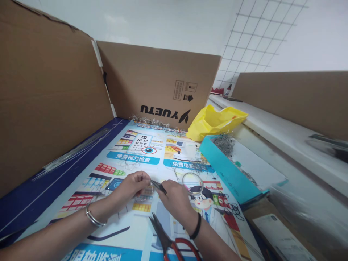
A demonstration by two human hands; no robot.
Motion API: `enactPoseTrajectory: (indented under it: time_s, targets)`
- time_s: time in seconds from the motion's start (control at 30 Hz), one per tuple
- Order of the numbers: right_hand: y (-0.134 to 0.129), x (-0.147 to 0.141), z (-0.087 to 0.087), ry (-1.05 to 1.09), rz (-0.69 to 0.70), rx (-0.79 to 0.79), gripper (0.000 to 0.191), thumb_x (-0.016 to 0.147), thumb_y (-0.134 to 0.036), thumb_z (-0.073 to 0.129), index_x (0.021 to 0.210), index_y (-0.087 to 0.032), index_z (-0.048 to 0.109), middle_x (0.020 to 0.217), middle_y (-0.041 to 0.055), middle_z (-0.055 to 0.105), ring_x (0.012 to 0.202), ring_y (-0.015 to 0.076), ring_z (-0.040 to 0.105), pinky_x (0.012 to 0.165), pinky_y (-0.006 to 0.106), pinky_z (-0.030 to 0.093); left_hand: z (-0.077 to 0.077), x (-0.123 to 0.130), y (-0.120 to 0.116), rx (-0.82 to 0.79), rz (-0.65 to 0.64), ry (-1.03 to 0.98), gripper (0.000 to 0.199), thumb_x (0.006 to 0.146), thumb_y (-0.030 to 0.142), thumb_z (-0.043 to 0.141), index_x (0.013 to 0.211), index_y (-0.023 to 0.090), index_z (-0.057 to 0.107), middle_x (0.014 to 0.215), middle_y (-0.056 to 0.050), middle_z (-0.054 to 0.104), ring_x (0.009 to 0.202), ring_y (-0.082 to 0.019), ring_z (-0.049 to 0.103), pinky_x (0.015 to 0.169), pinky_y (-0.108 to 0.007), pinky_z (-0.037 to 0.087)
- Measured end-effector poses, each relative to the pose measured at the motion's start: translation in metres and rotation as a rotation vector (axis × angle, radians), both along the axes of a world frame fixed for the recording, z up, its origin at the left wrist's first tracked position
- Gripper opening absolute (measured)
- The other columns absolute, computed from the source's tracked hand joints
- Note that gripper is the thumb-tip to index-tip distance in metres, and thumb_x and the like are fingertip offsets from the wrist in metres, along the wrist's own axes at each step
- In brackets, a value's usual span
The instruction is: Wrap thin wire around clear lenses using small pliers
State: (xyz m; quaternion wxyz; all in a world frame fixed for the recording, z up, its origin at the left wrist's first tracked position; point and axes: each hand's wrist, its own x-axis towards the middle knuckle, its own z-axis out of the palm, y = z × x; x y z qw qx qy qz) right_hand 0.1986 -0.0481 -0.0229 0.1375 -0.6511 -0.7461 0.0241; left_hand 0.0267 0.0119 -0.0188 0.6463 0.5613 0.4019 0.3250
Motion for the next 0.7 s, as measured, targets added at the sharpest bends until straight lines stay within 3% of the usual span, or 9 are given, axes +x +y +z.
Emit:
enactPoseTrajectory:
  time_s: [0.23, 0.7]
  targets:
    - [-0.0016, 0.0, -0.0028, 0.015, 0.028, -0.009, 0.022, 0.086, -0.035, 0.05, 0.073, -0.019, 0.055, 0.075, 0.0015, 0.062, 0.071, 0.014, 0.056, 0.059, 0.023, 0.029, -0.0074, -0.0008, 0.001, 0.024, -0.035, 0.01, 0.008, 0.071, 0.024, 0.058, 0.069, 0.017, 0.055, 0.049, 0.006, 0.047, 0.043, -0.006, 0.041, 0.042, -0.017, 0.03]
    - [-0.0012, -0.0003, -0.0035, 0.011, 0.046, -0.008, 0.015, 0.084, -0.029, 0.052, 0.075, -0.019, 0.057, 0.077, 0.0023, 0.06, 0.076, 0.0153, 0.055, 0.065, 0.023, 0.033, -0.0064, 0.0015, 0.001, 0.021, -0.021, 0.005, 0.008, 0.068, 0.022, 0.058, 0.065, 0.016, 0.054, 0.049, 0.006, 0.046, 0.041, -0.006, 0.041, 0.041, -0.018, 0.03]
